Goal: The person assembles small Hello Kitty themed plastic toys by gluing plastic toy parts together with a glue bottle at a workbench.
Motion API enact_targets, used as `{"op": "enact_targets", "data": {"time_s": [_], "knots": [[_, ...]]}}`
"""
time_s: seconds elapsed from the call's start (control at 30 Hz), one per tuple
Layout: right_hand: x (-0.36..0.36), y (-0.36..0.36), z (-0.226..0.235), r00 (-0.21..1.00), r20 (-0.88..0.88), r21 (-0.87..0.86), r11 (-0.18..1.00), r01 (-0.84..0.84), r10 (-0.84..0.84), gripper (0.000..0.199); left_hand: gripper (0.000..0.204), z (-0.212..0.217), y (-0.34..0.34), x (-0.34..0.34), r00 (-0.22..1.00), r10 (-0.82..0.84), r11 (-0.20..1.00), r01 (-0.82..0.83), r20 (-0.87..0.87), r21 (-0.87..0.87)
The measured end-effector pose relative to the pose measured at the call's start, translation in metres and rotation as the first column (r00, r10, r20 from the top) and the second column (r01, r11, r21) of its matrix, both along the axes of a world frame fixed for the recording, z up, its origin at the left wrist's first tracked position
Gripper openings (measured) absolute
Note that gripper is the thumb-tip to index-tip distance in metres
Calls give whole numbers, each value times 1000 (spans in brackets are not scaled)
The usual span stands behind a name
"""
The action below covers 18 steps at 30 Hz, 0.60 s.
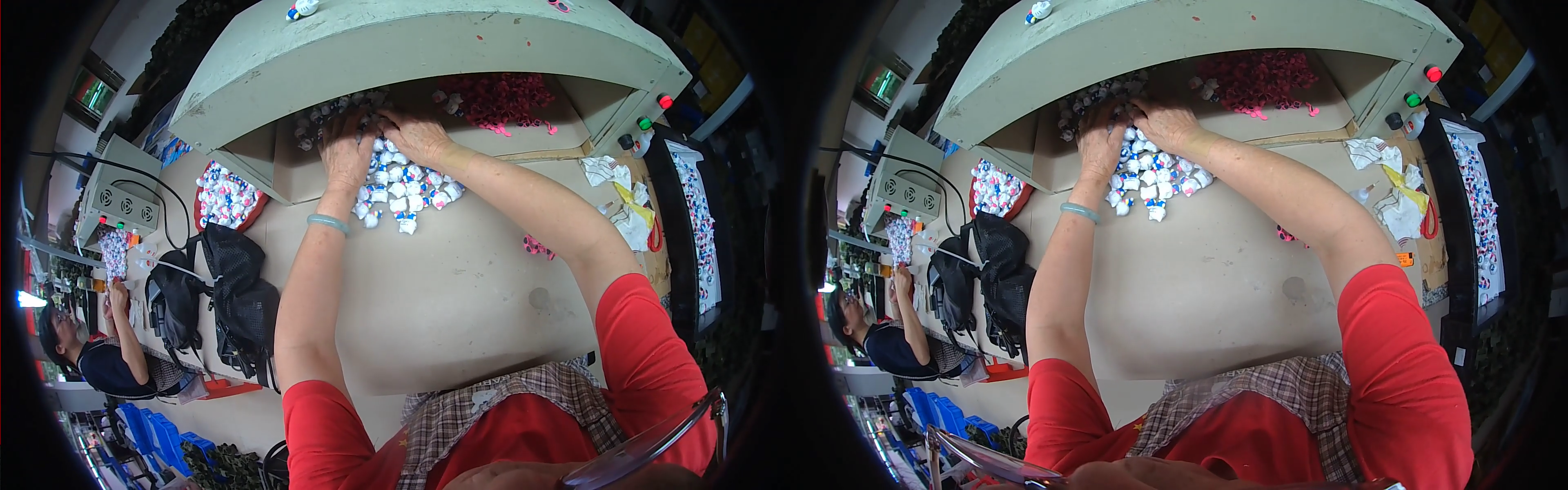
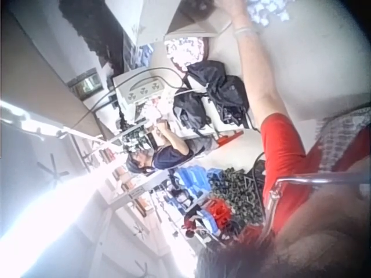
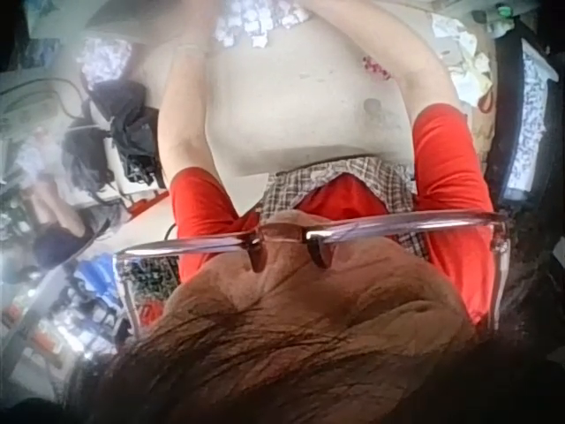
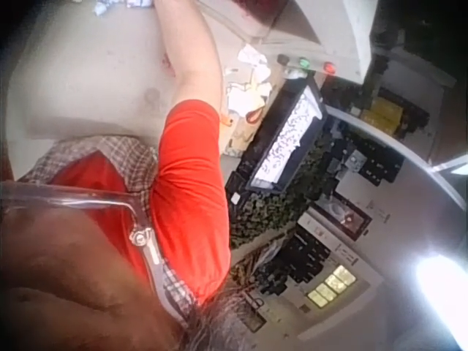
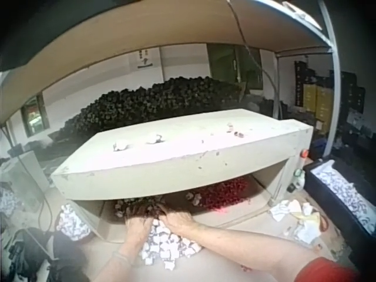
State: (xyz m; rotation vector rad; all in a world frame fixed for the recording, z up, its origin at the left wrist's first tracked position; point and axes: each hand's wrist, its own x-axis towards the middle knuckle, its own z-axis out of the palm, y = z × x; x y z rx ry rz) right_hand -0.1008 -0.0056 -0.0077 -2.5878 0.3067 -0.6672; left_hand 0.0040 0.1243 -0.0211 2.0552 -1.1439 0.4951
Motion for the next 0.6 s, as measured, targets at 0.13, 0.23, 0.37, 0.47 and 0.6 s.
{"op": "enact_targets", "data": {"time_s": [0.13,0.23,0.37,0.47,0.6], "knots": [[4,6,-1,998,51,-16,999,37,-36,38,40,-7,-4,13,992,49,997,-55,115,51],[-3,10,4,998,13,22,997,69,-69,39,39,-4,-7,7,986,75,989,-92,150,113],[-23,25,19,990,-122,-47,997,64,-70,41,36,-2,-10,-3,987,160,987,-160,20,-7],[-25,31,9,995,81,-112,991,74,-65,41,33,-8,-3,15,993,96,995,-96,62,-10],[-26,-10,18,992,94,67,995,78,-85,38,26,-13,-4,18,990,114,993,-111,77,-43]]}}
